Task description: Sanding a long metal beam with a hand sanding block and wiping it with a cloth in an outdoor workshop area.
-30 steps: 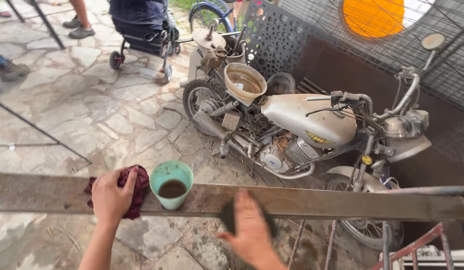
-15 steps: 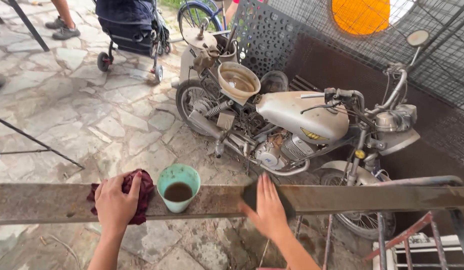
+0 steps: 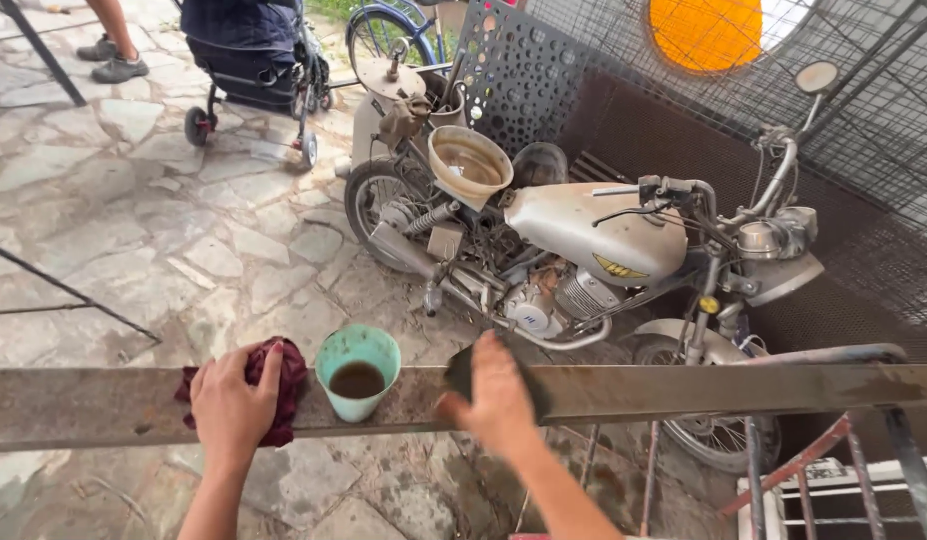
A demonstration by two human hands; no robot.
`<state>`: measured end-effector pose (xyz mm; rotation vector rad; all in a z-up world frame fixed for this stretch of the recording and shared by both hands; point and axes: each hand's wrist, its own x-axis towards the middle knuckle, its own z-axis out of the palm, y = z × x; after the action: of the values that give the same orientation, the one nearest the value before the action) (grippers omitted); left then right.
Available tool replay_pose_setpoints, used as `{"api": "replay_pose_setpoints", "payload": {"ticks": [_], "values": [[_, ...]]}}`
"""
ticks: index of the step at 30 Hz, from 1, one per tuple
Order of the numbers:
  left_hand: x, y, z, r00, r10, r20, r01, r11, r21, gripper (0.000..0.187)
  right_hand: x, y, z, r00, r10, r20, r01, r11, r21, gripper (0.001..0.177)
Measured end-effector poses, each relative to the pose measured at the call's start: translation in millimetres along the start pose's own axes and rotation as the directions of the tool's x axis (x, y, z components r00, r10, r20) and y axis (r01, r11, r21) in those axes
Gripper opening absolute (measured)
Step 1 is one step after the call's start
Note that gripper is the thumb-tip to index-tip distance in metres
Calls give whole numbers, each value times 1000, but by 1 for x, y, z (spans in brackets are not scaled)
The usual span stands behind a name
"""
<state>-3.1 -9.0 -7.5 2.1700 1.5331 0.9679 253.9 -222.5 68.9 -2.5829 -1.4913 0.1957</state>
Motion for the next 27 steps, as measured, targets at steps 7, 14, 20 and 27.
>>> {"api": "replay_pose_setpoints", "payload": {"ticks": [7, 14, 20, 27], "values": [[5, -2, 3, 1000, -20, 16, 21, 1000, -8, 54, -13, 38, -5, 987, -116, 107, 126, 988, -92, 105], [1, -4, 7, 1000, 1, -10, -1, 1000, 0, 54, -34, -36, 1, 918, -372, 138, 394, 896, -203, 112], [1, -9, 8, 1000, 17, -21, -16, 998, 55, 55, 0, 54, 9, 996, -85, 5, 85, 986, -144, 113], [0, -8, 7, 999, 24, -41, -24, 1000, 8, 52, -46, -11, 4, 888, -455, -69, 451, 890, -61, 104]]}}
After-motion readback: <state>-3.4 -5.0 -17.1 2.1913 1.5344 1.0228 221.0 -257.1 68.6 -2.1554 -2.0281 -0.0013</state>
